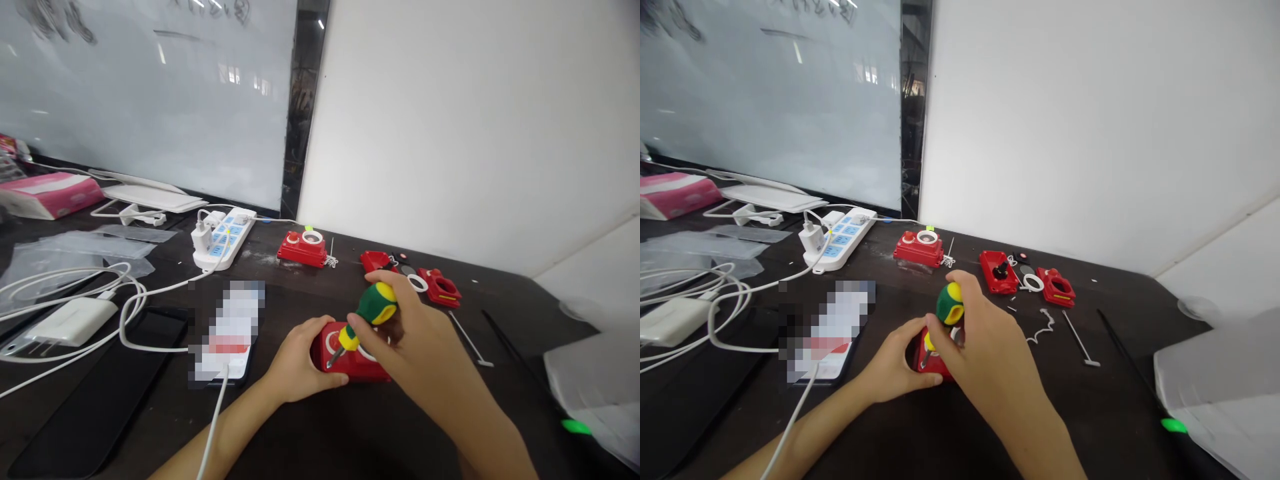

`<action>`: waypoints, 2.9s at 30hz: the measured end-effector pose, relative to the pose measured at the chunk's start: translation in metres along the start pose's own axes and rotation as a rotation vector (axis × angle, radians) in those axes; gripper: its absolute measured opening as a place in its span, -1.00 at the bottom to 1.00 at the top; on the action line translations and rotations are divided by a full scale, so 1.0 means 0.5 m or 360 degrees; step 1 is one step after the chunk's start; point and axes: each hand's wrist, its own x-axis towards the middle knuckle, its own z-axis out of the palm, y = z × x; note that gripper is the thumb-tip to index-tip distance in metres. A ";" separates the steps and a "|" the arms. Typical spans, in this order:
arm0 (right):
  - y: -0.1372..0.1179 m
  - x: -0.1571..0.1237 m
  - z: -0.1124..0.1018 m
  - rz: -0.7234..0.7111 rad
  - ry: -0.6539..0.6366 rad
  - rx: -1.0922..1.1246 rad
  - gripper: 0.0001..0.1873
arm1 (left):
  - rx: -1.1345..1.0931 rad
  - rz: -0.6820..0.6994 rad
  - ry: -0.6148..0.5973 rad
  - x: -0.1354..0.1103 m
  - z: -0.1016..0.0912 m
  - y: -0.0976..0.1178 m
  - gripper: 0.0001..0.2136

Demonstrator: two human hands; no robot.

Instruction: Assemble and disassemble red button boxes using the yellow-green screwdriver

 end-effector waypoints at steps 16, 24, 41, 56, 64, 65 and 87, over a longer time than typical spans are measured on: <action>0.001 -0.001 0.004 -0.0162 -0.0050 0.0339 -0.42 | -0.0027 0.0003 0.0015 0.000 0.001 0.000 -0.24; -0.012 0.003 0.019 -0.0227 0.0122 0.0090 -0.58 | -0.0047 -0.0010 0.0028 -0.002 -0.001 0.007 -0.34; -0.003 0.002 0.010 0.0029 -0.0045 0.0723 -0.39 | -0.0013 0.0023 -0.0002 0.001 0.001 0.000 -0.23; -0.001 0.001 0.008 0.0058 -0.0084 0.0899 -0.54 | -0.0047 0.0001 0.0022 -0.004 0.000 -0.001 -0.27; -0.004 0.005 0.002 0.0181 -0.0129 0.0903 -0.58 | -0.0027 -0.0018 0.0009 -0.002 -0.002 0.002 -0.27; -0.004 0.005 0.003 0.0164 -0.0126 0.0904 -0.58 | -0.0026 -0.0016 0.0012 -0.002 -0.001 0.001 -0.27; -0.010 0.001 -0.004 -0.0336 0.0178 0.0172 -0.66 | -0.0024 0.0039 0.0027 -0.001 0.003 -0.004 -0.28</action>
